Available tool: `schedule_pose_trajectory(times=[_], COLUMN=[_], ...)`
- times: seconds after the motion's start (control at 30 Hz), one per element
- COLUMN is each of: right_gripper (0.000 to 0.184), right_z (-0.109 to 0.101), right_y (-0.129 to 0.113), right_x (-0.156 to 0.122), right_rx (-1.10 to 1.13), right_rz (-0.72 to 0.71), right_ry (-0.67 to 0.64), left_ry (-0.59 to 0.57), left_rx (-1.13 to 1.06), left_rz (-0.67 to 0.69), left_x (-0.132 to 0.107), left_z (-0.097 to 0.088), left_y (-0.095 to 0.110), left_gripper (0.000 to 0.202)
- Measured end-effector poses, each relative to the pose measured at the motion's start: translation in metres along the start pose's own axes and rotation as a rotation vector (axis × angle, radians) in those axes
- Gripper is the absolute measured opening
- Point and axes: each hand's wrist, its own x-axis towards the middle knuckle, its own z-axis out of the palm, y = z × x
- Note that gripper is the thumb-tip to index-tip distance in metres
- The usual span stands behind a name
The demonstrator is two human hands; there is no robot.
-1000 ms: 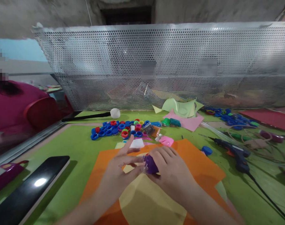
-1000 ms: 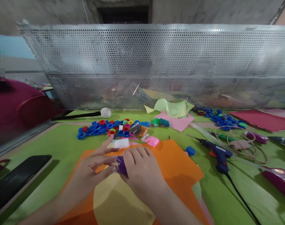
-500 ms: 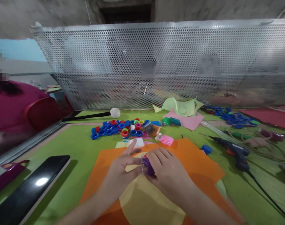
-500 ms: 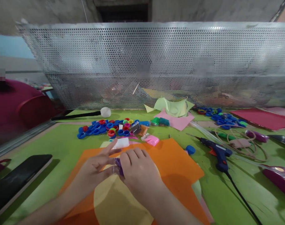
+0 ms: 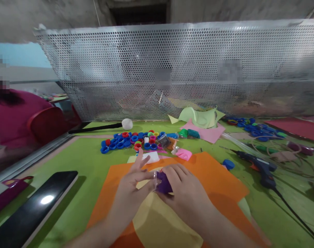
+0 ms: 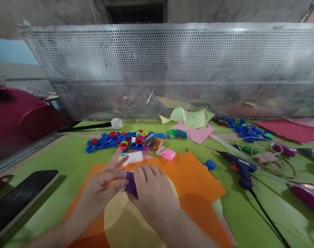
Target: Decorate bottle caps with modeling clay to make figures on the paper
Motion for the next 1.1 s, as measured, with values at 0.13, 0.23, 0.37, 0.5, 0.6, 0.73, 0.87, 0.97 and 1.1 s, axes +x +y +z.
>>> schedule_pose_trajectory(times=[0.13,0.23,0.37,0.5,0.6,0.73,0.87,0.97,1.1], right_gripper=[0.032,0.056,0.067,0.068,0.065,0.061,0.059,0.063,0.066], right_z=[0.001,0.001,-0.003,-0.003,-0.001,-0.002,-0.009,-0.016,-0.02], right_y=[0.0,0.001,0.001,0.002,0.004,0.006,0.003,0.0,-0.001], right_x=[0.001,0.002,0.003,0.002,0.002,0.002,0.003,0.003,0.003], right_rx=[-0.003,-0.034,-0.056,-0.048,-0.064,-0.04,0.028,0.121,0.275], right_rz=[0.015,-0.004,-0.061,-0.133,-0.185,-0.201,-0.186,-0.127,0.01], right_ry=[0.008,0.029,0.034,0.053,0.058,0.034,0.025,-0.028,-0.118], left_ry=[0.014,0.015,0.066,0.07,0.038,0.062,0.091,0.076,0.136], left_rx=[-0.007,-0.021,0.004,0.035,0.049,0.102,0.263,0.411,0.545], left_rz=[-0.062,-0.102,-0.06,0.001,-0.013,0.01,0.149,0.327,0.522], left_x=[0.001,0.002,0.002,0.0,0.0,-0.002,-0.002,-0.003,-0.004], left_z=[-0.001,-0.002,-0.002,-0.002,-0.002,-0.001,-0.007,-0.014,-0.02], left_y=[-0.002,-0.002,0.003,0.008,0.012,0.016,0.016,0.013,0.013], left_gripper=[0.015,0.018,0.015,0.012,0.012,0.012,0.012,0.014,0.021])
